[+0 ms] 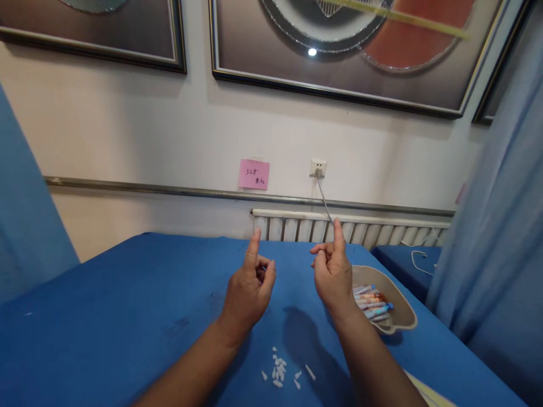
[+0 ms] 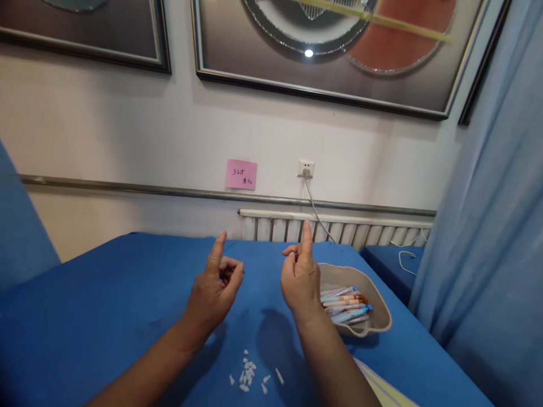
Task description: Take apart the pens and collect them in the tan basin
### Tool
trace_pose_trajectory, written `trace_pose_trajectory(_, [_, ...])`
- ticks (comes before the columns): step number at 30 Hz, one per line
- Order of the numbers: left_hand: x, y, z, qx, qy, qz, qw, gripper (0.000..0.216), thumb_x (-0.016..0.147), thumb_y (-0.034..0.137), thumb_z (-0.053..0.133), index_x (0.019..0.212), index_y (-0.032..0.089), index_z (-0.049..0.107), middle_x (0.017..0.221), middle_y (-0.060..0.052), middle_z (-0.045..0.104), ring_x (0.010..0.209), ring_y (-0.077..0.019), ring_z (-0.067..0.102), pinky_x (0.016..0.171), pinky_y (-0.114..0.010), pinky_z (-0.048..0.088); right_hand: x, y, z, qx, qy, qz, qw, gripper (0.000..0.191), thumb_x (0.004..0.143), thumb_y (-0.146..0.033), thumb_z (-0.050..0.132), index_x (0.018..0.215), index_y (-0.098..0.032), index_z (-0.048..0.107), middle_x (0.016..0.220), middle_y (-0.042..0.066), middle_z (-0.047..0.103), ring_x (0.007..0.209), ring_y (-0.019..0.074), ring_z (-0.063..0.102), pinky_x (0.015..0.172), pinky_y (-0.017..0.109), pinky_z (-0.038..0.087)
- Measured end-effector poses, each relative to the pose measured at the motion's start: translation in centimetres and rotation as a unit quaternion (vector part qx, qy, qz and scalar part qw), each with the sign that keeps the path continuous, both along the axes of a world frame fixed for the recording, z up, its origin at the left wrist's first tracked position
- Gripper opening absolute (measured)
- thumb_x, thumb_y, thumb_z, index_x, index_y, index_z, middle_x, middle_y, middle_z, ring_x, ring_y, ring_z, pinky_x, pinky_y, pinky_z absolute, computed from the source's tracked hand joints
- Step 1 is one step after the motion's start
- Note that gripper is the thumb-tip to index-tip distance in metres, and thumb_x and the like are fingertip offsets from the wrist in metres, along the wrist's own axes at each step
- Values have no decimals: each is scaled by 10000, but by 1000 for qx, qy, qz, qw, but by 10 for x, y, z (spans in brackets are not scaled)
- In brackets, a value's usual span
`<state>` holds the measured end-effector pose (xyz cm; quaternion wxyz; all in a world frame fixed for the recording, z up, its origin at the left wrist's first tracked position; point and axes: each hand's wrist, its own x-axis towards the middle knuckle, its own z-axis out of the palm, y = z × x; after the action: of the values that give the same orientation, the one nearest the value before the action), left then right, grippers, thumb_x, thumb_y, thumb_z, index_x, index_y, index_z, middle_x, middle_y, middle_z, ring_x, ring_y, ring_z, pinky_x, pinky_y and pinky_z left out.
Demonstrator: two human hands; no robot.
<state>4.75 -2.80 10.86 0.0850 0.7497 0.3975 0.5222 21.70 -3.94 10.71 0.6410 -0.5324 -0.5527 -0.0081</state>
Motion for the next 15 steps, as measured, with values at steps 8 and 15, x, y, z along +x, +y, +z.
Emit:
trace_pose_trajectory(8, [6,9,-17,-53,193,-22,980,404,863,268,434,1263,240,484,820,-12,676,678,-141,614,630,-228,434,-7,5,-5,-129,-112,31,985,492,865,-226,395,1352,-183,339,833,34,672,751,176,625,696,278,444])
trace_pose_trajectory(15, [15,22,-65,-136,301,-66,942,282,860,266,423,1052,205,620,955,-77,682,837,-206,623,747,-297,440,4,9,-37,-216,-186,22,958,344,844,-217,428,1167,-167,537,967,74,658,871,184,613,769,281,444])
